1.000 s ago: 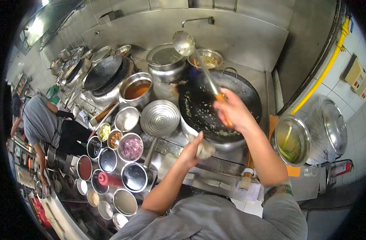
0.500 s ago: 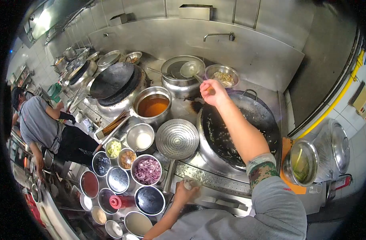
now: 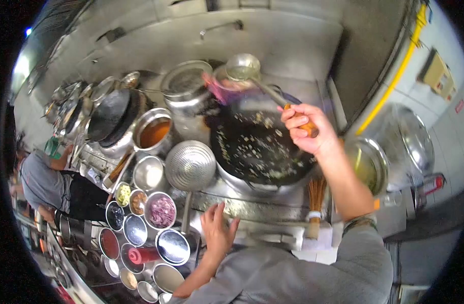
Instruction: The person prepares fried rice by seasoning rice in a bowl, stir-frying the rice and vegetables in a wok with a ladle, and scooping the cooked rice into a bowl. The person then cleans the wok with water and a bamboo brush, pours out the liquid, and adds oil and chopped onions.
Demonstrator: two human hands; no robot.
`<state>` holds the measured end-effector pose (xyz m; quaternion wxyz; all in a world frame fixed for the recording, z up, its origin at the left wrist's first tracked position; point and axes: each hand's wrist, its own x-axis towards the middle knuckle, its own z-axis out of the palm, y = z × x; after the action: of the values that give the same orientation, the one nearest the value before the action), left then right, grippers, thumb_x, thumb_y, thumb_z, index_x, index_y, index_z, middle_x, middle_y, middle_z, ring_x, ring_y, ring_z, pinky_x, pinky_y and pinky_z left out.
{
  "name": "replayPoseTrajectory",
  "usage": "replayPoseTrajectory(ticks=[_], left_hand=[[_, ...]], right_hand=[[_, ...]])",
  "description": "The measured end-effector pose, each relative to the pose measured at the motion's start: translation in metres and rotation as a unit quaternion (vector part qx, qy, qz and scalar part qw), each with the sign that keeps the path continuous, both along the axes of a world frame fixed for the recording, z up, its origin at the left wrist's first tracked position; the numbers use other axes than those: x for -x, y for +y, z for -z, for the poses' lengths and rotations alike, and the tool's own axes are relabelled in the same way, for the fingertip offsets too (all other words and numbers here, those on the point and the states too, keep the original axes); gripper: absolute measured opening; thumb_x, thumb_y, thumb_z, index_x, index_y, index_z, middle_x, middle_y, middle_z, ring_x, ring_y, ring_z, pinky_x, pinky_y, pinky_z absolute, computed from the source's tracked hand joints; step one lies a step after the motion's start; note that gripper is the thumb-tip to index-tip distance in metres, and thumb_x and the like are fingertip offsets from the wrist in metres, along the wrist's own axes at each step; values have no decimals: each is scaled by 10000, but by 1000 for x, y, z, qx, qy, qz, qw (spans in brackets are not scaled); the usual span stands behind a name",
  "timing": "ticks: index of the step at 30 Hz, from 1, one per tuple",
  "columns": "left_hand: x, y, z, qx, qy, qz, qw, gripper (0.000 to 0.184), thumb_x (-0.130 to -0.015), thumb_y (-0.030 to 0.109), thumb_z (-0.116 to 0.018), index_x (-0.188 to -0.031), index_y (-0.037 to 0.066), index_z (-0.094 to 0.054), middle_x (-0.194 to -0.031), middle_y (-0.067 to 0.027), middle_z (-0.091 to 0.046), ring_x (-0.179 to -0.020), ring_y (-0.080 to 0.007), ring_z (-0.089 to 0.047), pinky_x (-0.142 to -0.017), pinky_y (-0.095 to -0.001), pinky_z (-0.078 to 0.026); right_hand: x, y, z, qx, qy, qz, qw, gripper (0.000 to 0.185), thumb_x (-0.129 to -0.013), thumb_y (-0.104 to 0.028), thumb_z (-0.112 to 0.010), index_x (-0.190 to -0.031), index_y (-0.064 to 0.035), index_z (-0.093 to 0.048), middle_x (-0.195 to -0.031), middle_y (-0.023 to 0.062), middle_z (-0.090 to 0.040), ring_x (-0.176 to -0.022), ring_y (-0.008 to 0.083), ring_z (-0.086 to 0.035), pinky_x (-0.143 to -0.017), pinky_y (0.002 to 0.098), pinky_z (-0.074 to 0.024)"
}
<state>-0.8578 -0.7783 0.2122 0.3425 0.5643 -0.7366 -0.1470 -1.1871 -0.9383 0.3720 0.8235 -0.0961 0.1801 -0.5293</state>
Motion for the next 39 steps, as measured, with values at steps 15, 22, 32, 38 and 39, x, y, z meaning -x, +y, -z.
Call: replayPoseTrajectory(ticks=[15, 22, 32, 38, 39], left_hand=[[140, -64, 8, 37, -99, 125, 987, 195, -890, 255, -697, -879, 69, -641, -913, -115, -574, -919, -333, -541, -756, -469, -416], [150, -66, 11, 48, -108, 123, 985, 220, -901, 262, -690, -803, 67, -661, -833, -101, -617, -857, -328, -575, -718, -467, -448], [148, -40, -26, 24, -104, 144, 984, 251, -882, 319, -702, -775, 93, -687, -809, -87, -661, -852, -288, -651, -720, -451, -517], [101, -36, -64, 21, -43, 159, 986, 630, -872, 361, -737, -1364, 14, -551, -1357, -210, -516, -1243, -379, -506, -955, -485, -470], [80, -31, -71, 25, -22, 159, 987, 626, -865, 353, -747, -1355, 12, -560, -1350, -217, -525, -1235, -386, -515, -965, -484, -468]], right_hand=[[154, 233, -41, -97, 474, 121, 867, 583, -872, -67, -587, -1421, 22, -411, -793, 50, -535, -431, 72, -421, -304, 255, -339], [148, 325, -30, -144, 439, 105, 881, 688, -834, -22, -600, -1486, -19, -382, -774, 78, -560, -389, 107, -436, -301, 265, -329], [61, 249, 36, -3, 500, 70, 863, 701, -914, -50, -604, -1546, -89, -304, -794, 44, -551, -456, 100, -468, -368, 265, -361], [-24, 78, 22, 63, 345, 68, 934, 703, -929, -63, -595, -1543, -61, -253, -825, 46, -564, -488, 90, -475, -372, 263, -365], [-40, 45, 21, 71, 349, 65, 932, 675, -929, -64, -594, -1524, -57, -275, -824, 45, -563, -504, 88, -486, -378, 263, -370]])
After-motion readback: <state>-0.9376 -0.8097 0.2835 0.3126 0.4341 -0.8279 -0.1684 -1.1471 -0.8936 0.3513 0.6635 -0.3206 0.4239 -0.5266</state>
